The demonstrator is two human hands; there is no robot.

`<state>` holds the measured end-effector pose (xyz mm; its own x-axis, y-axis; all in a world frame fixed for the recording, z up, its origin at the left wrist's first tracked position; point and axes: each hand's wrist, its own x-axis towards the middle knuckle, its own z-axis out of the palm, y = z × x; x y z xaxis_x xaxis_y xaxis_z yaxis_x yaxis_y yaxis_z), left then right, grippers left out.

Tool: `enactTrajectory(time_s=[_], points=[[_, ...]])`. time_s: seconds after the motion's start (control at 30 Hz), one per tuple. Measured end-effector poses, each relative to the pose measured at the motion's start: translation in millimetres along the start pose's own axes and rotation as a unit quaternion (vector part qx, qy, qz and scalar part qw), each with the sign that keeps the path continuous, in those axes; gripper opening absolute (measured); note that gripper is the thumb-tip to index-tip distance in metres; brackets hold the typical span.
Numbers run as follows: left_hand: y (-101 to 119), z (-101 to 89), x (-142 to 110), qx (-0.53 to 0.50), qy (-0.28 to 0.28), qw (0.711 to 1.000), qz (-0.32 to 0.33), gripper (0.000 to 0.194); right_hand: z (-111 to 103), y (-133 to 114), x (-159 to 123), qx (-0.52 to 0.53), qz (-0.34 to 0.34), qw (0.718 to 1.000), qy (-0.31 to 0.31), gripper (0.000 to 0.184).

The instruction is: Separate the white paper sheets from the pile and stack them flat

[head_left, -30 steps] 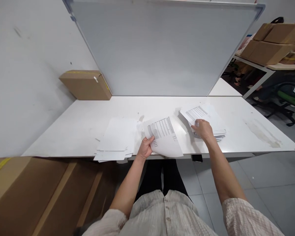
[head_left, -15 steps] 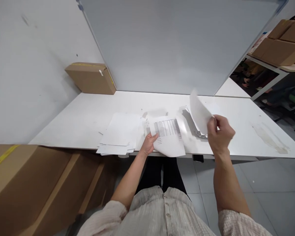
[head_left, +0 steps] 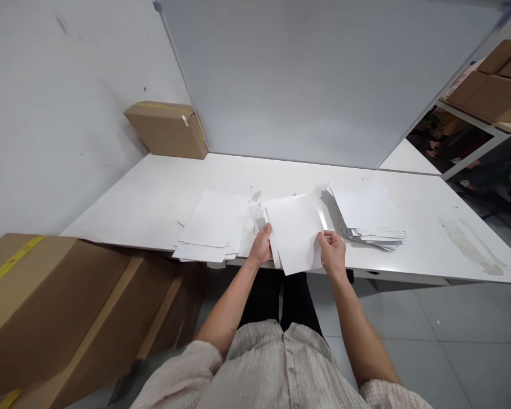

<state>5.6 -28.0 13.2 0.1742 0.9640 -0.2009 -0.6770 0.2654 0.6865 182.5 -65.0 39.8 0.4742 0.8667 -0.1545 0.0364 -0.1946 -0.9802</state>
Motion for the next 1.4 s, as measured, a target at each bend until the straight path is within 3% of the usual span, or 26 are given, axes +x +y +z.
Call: enactTrajectory(time_s=[0.23, 0.4, 0.5, 0.6, 0.77, 1.0, 1.2, 1.4], points=[[-9.0, -7.6, 1.6, 0.126, -0.027, 0.991, 0.034, 0.053, 8.3, 10.0, 3.0, 0.004, 0.004, 1.0, -0.012, 0.03], [-12.7, -12.0, 2.3, 0.125, -0.039, 0.989, 0.073, 0.047, -3.4, 0.1, 4.8, -0.123, -0.11, 0.986, -0.002, 0.042], [1.0, -2.6, -4.4, 0.167, -0.074, 0.98, 0.074, 0.045, -18.4, -16.4, 7.7, -0.056, -0.108, 0.988, -0.097, 0.051], [27.0, 13.8, -14.9, 0.242, -0.108, 0.958, 0.109, 0.041, -31.0, -36.1, 7.4, 0.057, -0.127, 0.972, -0.188, 0.034], [52.0, 26.9, -22.4, 0.283, -0.111, 0.938, 0.166, 0.036, -29.8, -45.3, 4.8, 0.093, -0.203, 0.967, -0.124, 0.023], [27.6, 9.7, -10.9, 0.249, -0.093, 0.952, 0.152, 0.038, -3.8, -17.5, 4.2, 0.12, -0.181, 0.958, -0.186, 0.027], [29.6, 13.1, -9.5, 0.27, -0.075, 0.944, 0.173, 0.039, 2.5, -18.1, 1.5, 0.119, -0.188, 0.959, -0.175, 0.027], [21.0, -4.9, -2.8, 0.316, -0.068, 0.936, 0.137, 0.03, 2.2, -10.0, 7.2, 0.136, -0.139, 0.973, -0.12, 0.028]])
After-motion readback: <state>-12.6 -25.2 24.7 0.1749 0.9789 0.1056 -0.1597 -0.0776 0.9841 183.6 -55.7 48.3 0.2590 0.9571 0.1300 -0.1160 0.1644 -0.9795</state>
